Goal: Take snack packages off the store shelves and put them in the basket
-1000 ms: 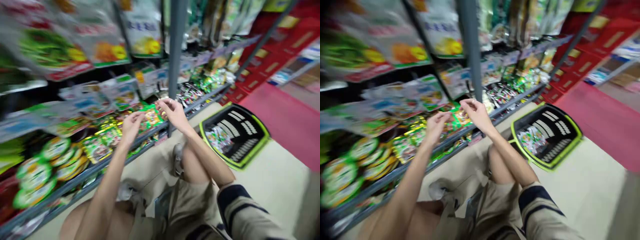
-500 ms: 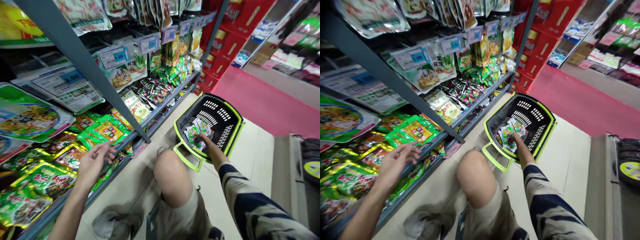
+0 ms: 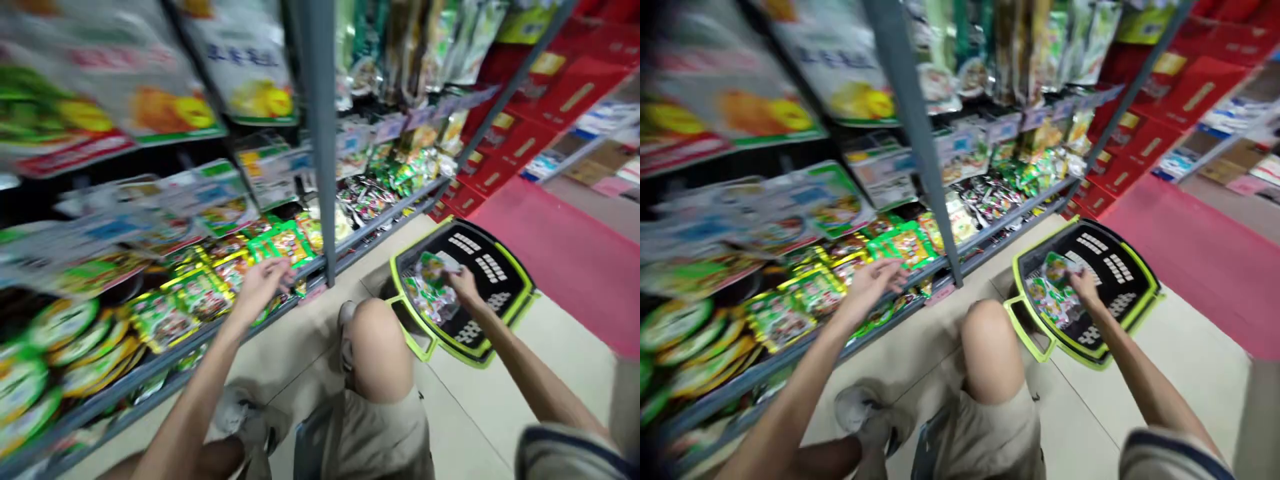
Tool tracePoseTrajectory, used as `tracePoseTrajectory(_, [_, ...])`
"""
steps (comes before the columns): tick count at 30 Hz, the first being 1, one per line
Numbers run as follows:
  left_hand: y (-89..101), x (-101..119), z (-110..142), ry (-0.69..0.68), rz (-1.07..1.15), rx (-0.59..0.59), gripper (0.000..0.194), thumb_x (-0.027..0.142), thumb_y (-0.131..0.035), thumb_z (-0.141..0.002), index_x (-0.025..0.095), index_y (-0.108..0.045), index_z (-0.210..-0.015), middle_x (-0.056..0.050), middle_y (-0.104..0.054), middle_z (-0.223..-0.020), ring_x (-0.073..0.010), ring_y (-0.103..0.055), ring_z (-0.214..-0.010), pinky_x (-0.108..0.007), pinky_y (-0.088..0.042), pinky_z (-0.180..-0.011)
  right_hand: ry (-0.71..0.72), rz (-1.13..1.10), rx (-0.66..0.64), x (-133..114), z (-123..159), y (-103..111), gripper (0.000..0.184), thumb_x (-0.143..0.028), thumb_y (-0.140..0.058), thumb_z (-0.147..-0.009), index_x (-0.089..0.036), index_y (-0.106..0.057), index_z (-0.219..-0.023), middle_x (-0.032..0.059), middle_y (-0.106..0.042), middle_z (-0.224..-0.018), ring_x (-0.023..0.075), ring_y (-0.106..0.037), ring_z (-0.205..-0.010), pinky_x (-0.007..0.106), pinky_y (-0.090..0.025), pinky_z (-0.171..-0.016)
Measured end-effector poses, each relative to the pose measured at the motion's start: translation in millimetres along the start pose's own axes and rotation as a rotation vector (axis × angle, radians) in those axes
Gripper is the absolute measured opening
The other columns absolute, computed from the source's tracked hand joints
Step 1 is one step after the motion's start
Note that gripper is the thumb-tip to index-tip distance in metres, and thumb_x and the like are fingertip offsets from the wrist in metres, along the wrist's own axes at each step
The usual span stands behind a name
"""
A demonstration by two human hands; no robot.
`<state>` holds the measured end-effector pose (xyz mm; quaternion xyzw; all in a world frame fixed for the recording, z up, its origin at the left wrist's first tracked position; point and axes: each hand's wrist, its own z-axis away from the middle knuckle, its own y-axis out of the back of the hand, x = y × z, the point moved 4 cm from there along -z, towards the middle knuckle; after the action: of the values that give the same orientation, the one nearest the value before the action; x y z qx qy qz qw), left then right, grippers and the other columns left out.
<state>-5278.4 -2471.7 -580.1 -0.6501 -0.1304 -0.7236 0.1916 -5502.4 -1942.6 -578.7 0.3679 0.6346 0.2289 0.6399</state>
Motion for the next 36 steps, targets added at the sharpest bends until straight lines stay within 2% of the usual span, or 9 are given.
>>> tracePoseTrajectory(4, [-24.8, 32.1, 20.6, -0.098, 0.126, -0.204, 0.055, 0.067, -0.080, -0.086, 0.017, -0.080, -0.108, -0.016, -0.082, -0.103, -0.0238, -0.078, -0.089, -0.030, -0.063, -0.067, 0.265, -0.718, 0.105, -104.8, 49.9, 19.9, 0.025, -0.043, -0.081, -0.083, -0.033, -0.071, -0.104, 0.0160, -0.075, -0.118, 0.0298, -0.077, -0.105, 0.046, -0.063, -0.087])
tracePoseTrajectory(6, [-28.5, 53.8, 29.6, -0.181, 0.213, -0.277, 0.062, 0.072, -0.077, -0.087, 0.016, -0.079, -0.115, -0.020, -0.080, -0.117, -0.0268, -0.079, -0.101, -0.034, -0.065, -0.078, 0.406, -0.916, -0.048, -178.1, 98.2, 1.0, 0.032, -0.035, -0.087, -0.083, -0.037, -0.072, -0.111, 0.0139, -0.073, -0.131, 0.0289, -0.075, -0.118, 0.047, -0.061, -0.101])
tracePoseTrajectory(8, [-19.9, 74.2, 38.8, -0.303, 0.316, -0.275, 0.073, 0.080, -0.071, -0.087, 0.016, -0.077, -0.121, -0.022, -0.078, -0.126, -0.0298, -0.077, -0.113, -0.038, -0.064, -0.090, 0.462, -0.956, -0.276, -248.9, 156.2, -35.9, 0.032, -0.044, -0.088, -0.084, -0.033, -0.072, -0.110, 0.0099, -0.076, -0.124, 0.0329, -0.076, -0.114, 0.057, -0.064, -0.100])
tracePoseTrajectory(11, [19.4, 88.1, 46.8, -0.479, 0.390, -0.056, 0.076, 0.083, -0.070, -0.085, 0.016, -0.078, -0.121, -0.019, -0.079, -0.126, -0.0295, -0.077, -0.114, -0.039, -0.063, -0.095, 0.578, -0.932, -0.661, -335.3, 231.8, -104.8, 0.041, -0.055, -0.088, -0.086, -0.028, -0.073, -0.113, 0.0065, -0.079, -0.119, 0.0310, -0.076, -0.112, 0.055, -0.066, -0.099])
tracePoseTrajectory(14, [69.5, 78.6, 46.9, -0.513, 0.380, 0.246, 0.059, 0.067, -0.085, -0.082, 0.015, -0.080, -0.111, -0.014, -0.082, -0.115, -0.0254, -0.078, -0.100, -0.036, -0.062, -0.090, 0.715, -0.885, -0.931, -385.1, 268.6, -159.0, 0.046, -0.059, -0.085, -0.089, -0.024, -0.075, -0.117, 0.0063, -0.079, -0.116, 0.0269, -0.075, -0.108, 0.045, -0.064, -0.099])
tracePoseTrajectory(18, [101.9, 59.6, 46.3, -0.471, 0.431, 0.327, 0.053, 0.059, -0.091, -0.078, 0.016, -0.083, -0.109, -0.011, -0.083, -0.109, -0.0249, -0.078, -0.096, -0.036, -0.061, -0.090, 0.689, -0.963, -0.790, -399.2, 260.7, -190.6, 0.044, -0.061, -0.085, -0.089, -0.026, -0.075, -0.113, 0.0036, -0.079, -0.108, 0.0224, -0.073, -0.099, 0.037, -0.062, -0.091])
tracePoseTrajectory(22, [95.9, 54.0, 47.7, -0.425, 0.410, 0.304, 0.056, 0.062, -0.093, -0.074, 0.015, -0.084, -0.104, -0.011, -0.083, -0.108, -0.0248, -0.077, -0.093, -0.034, -0.061, -0.084, 0.632, -1.010, -0.691, -390.1, 248.7, -197.4, 0.044, -0.063, -0.086, -0.085, -0.025, -0.076, -0.106, 0.0036, -0.078, -0.103, 0.0220, -0.071, -0.092, 0.036, -0.062, -0.085])
tracePoseTrajectory(27, [85.8, 47.2, 39.9, -0.350, 0.364, 0.245, 0.056, 0.062, -0.091, -0.076, 0.015, -0.084, -0.105, -0.011, -0.083, -0.105, -0.0233, -0.076, -0.089, -0.032, -0.060, -0.081, 0.635, -1.026, -0.740, -384.1, 240.8, -198.4, 0.038, -0.057, -0.085, -0.089, -0.025, -0.078, -0.109, 0.0037, -0.078, -0.106, 0.0215, -0.071, -0.097, 0.036, -0.060, -0.090])
tracePoseTrajectory(36, [92.7, 25.9, -8.1, -0.410, 0.266, 0.383, 0.053, 0.054, -0.092, -0.076, 0.012, -0.086, -0.107, -0.010, -0.084, -0.099, -0.0202, -0.073, -0.086, -0.028, -0.053, -0.079, 0.487, -0.830, -0.715, -386.9, 193.5, -256.0, 0.058, -0.073, -0.086, -0.071, -0.019, -0.077, -0.090, 0.0034, -0.073, -0.086, 0.0194, -0.062, -0.078, 0.034, -0.054, -0.075])
